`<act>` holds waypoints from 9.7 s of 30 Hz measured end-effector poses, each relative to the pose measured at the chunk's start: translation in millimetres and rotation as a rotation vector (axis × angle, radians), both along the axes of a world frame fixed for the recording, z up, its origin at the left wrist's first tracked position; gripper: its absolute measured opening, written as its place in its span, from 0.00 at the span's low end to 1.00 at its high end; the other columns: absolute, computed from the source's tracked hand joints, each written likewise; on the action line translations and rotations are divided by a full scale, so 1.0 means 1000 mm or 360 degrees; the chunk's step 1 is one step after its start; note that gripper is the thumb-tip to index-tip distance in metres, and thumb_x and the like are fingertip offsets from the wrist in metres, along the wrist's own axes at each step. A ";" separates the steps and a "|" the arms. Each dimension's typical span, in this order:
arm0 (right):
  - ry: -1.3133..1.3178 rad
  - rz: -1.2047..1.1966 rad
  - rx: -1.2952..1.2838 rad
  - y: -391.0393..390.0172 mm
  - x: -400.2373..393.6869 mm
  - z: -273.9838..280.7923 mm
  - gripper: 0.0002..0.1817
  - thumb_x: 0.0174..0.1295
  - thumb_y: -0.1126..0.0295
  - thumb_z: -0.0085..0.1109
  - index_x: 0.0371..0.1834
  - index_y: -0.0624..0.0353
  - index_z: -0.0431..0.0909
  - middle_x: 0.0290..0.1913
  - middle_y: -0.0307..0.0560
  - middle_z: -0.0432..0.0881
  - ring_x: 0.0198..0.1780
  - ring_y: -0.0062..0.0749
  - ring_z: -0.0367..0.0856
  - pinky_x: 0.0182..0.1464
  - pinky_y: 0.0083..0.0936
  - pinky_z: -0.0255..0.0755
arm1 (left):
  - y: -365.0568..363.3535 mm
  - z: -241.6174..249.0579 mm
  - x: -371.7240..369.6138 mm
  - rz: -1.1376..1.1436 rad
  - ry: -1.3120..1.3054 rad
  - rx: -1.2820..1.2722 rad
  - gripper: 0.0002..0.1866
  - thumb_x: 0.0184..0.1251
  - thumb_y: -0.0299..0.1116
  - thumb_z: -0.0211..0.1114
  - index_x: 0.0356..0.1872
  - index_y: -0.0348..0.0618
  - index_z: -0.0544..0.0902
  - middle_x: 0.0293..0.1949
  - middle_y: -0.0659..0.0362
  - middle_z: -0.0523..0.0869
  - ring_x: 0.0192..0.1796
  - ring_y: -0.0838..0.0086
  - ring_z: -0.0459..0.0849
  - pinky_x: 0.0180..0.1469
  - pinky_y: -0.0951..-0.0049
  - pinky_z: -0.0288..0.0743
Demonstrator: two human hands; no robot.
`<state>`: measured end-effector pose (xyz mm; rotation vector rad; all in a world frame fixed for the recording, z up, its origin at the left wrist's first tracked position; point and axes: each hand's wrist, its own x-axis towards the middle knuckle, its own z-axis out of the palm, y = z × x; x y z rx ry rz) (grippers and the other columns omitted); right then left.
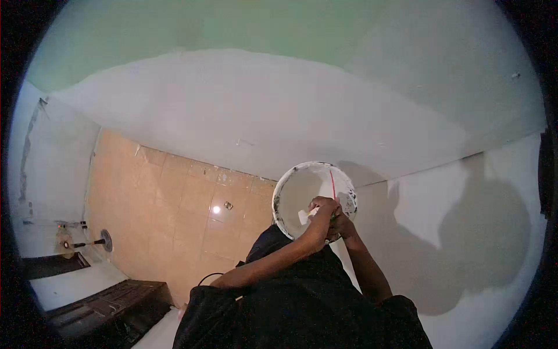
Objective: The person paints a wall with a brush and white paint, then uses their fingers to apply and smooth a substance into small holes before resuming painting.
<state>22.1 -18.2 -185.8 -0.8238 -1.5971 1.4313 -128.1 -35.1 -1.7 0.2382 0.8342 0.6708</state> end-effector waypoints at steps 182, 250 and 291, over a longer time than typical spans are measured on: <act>-0.1476 -0.1311 0.3118 0.057 0.022 0.644 0.15 0.42 0.77 0.72 0.35 0.57 0.81 0.32 0.43 0.77 0.29 0.29 0.80 0.26 0.26 0.74 | 0.039 0.035 0.026 0.0659 -0.0769 0.0001 0.21 0.75 0.49 0.48 0.22 0.52 0.66 0.15 0.69 0.54 0.16 0.79 0.50 0.16 0.77 0.45; -0.1144 -0.1058 0.2487 0.057 0.079 0.567 0.08 0.54 0.74 0.68 0.36 0.60 0.82 0.33 0.46 0.83 0.31 0.32 0.84 0.31 0.25 0.77 | 0.016 0.056 0.025 0.0756 -0.0741 0.0021 0.19 0.75 0.46 0.50 0.22 0.52 0.68 0.14 0.69 0.57 0.15 0.81 0.55 0.14 0.79 0.48; -0.1326 -0.0499 0.2123 0.099 0.032 0.438 0.14 0.45 0.81 0.64 0.37 0.57 0.82 0.36 0.47 0.81 0.37 0.41 0.83 0.35 0.33 0.79 | 0.029 0.040 0.031 0.0669 -0.0783 0.0060 0.21 0.75 0.48 0.51 0.21 0.52 0.66 0.15 0.69 0.56 0.15 0.80 0.55 0.15 0.78 0.48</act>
